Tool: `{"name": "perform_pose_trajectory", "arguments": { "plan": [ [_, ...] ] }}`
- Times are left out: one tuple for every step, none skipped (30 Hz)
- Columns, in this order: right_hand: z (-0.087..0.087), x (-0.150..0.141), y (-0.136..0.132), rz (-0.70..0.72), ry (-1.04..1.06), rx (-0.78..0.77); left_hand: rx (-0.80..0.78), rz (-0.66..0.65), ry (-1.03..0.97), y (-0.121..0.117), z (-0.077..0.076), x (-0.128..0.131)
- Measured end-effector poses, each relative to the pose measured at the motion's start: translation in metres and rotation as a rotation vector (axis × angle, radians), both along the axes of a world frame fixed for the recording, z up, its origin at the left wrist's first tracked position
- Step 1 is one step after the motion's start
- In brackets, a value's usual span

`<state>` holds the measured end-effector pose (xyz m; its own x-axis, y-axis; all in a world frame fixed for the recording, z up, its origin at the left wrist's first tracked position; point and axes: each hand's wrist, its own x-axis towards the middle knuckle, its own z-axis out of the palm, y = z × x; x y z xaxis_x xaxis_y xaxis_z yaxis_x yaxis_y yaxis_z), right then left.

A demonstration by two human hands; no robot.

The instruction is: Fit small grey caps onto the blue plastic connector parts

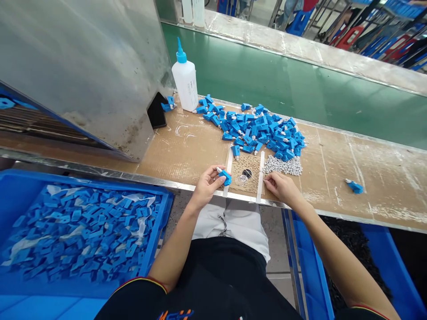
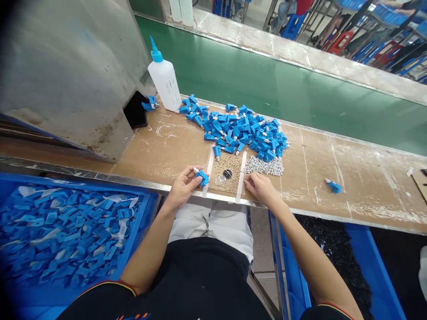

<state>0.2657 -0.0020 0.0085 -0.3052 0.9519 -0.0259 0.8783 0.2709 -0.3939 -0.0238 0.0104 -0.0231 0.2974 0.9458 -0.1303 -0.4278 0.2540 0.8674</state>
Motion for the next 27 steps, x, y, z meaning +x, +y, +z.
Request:
{"name": "perform_pose_trajectory", "arguments": {
  "plan": [
    [0.001, -0.001, 0.001, -0.006, 0.001, -0.009, 0.002, -0.002, -0.001, 0.0, 0.0, 0.0],
    [0.002, -0.001, 0.001, -0.012, 0.0, -0.016, 0.003, -0.004, -0.002, 0.0, 0.0, 0.0],
    [0.002, -0.002, 0.002, -0.017, -0.003, -0.023, 0.002, -0.004, -0.001, 0.0, 0.0, 0.0],
    [0.003, -0.002, 0.003, -0.021, -0.005, -0.028, -0.001, -0.004, -0.001, 0.0, 0.0, 0.0],
    [0.004, -0.003, 0.003, -0.025, -0.008, -0.033, -0.005, -0.004, 0.0, 0.0, 0.0, 0.0],
    [0.005, -0.003, 0.003, -0.027, -0.01, -0.038, -0.008, -0.006, 0.001, -0.001, 0.0, 0.0],
    [0.006, -0.004, 0.004, -0.029, -0.011, -0.043, -0.009, -0.008, 0.001, -0.001, 0.0, 0.0],
    [0.008, -0.004, 0.004, -0.031, -0.011, -0.048, -0.007, -0.007, 0.0, -0.001, 0.0, -0.001],
    [0.011, -0.005, 0.005, -0.031, -0.007, -0.056, -0.003, -0.005, -0.002, -0.001, 0.001, -0.001],
    [0.014, -0.006, 0.006, -0.03, -0.001, -0.066, 0.001, -0.004, -0.005, -0.001, 0.001, -0.001],
    [0.018, -0.008, 0.007, -0.027, 0.009, -0.073, 0.003, -0.003, -0.008, -0.001, 0.001, -0.001],
    [0.023, -0.011, 0.008, -0.019, 0.021, -0.073, 0.004, -0.002, -0.011, -0.001, 0.002, -0.001],
    [0.029, -0.015, 0.009, -0.006, 0.031, -0.069, 0.004, -0.002, -0.013, -0.001, 0.002, -0.001],
    [0.036, -0.021, 0.01, 0.015, 0.036, -0.061, 0.001, -0.001, -0.015, -0.001, 0.002, -0.001],
    [0.042, -0.027, 0.012, 0.046, 0.035, -0.054, -0.002, 0.0, -0.016, -0.001, 0.002, -0.001],
    [0.048, -0.035, 0.013, 0.082, 0.026, -0.05, -0.007, 0.001, -0.018, -0.001, 0.002, -0.001],
    [0.054, -0.043, 0.014, 0.123, 0.009, -0.052, -0.012, 0.002, -0.021, -0.001, 0.002, -0.001],
    [0.059, -0.051, 0.015, 0.165, -0.015, -0.059, -0.019, 0.004, -0.023, -0.001, 0.002, -0.001],
    [0.062, -0.059, 0.016, 0.2, -0.046, -0.064, -0.026, 0.004, -0.024, -0.001, 0.001, -0.001],
    [0.065, -0.066, 0.017, 0.227, -0.083, -0.066, -0.031, 0.005, -0.024, -0.001, 0.001, -0.001],
    [0.066, -0.072, 0.017, 0.247, -0.122, -0.066, -0.032, 0.009, -0.024, -0.001, 0.001, -0.001],
    [0.067, -0.076, 0.018, 0.258, -0.161, -0.062, -0.03, 0.013, -0.022, -0.002, 0.0, -0.001],
    [0.067, -0.08, 0.019, 0.264, -0.198, -0.059, -0.025, 0.015, -0.022, -0.002, 0.0, -0.001],
    [0.066, -0.082, 0.02, 0.266, -0.231, -0.057, -0.018, 0.016, -0.024, -0.002, 0.0, -0.001],
    [0.066, -0.084, 0.02, 0.268, -0.258, -0.056, -0.012, 0.013, -0.026, -0.002, 0.0, -0.001],
    [0.065, -0.085, 0.021, 0.269, -0.281, -0.057, -0.007, 0.01, -0.029, -0.002, 0.001, -0.001],
    [0.064, -0.086, 0.022, 0.268, -0.299, -0.059, -0.003, 0.006, -0.031, -0.002, 0.001, -0.001]
  ]
}}
